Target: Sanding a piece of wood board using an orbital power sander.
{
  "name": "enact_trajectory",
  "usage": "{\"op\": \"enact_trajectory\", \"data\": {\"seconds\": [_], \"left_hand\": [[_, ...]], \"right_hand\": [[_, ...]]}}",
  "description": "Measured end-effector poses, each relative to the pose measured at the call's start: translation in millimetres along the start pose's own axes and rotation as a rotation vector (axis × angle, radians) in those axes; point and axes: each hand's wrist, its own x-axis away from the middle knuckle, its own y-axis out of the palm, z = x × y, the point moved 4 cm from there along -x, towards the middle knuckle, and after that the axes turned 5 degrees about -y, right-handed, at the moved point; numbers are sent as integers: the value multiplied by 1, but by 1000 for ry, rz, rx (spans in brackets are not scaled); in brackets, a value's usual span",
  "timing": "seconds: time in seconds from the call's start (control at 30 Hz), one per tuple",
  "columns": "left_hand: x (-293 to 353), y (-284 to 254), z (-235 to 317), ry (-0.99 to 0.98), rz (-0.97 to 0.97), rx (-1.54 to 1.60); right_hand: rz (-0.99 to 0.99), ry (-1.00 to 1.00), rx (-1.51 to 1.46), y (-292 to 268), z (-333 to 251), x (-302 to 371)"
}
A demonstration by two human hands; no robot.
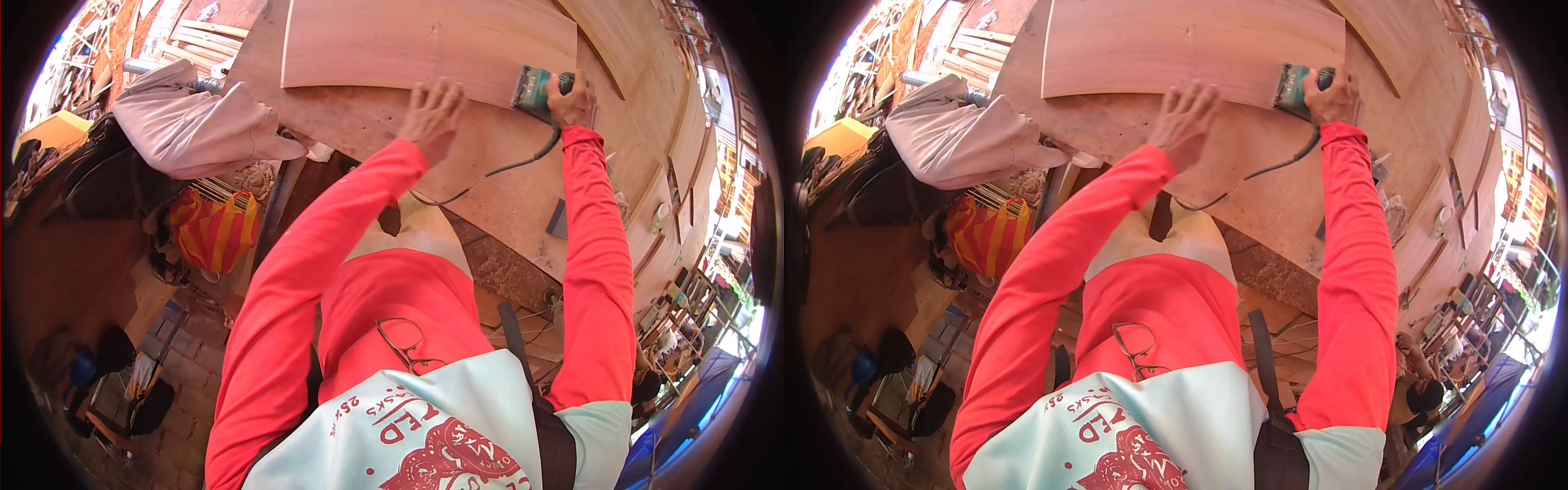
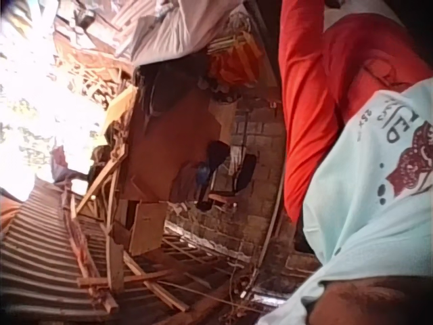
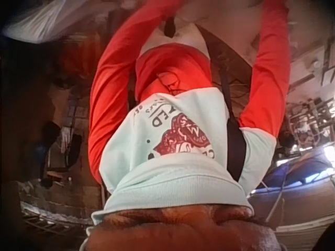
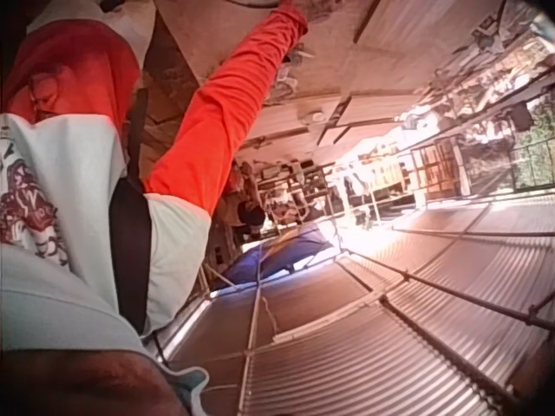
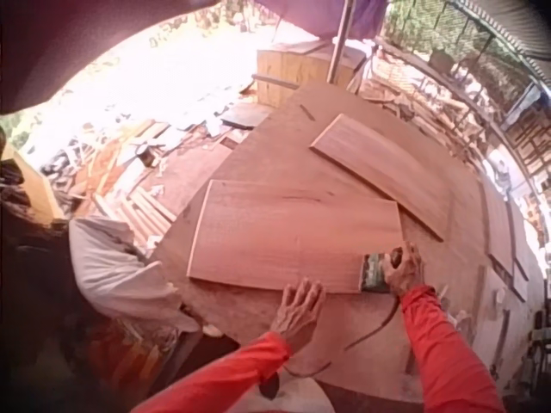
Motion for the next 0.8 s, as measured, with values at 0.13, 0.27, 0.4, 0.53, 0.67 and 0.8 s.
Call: {"op": "enact_trajectory", "data": {"seconds": [0.13,0.27,0.4,0.53,0.67,0.8], "left_hand": [[-51,23,43,-11,16,94],[-54,25,69,23,-16,82],[-64,28,74,52,-49,76],[-85,28,87,-66,-47,33],[-70,32,92,-1,-54,39],[-61,20,85,33,-47,25]], "right_hand": [[65,64,-4,1,43,-13],[58,98,47,-7,87,-27],[98,34,46,-2,94,-27],[131,-7,12,3,95,-34],[94,-24,25,0,94,-40],[150,-80,-19,0,61,-30]]}}
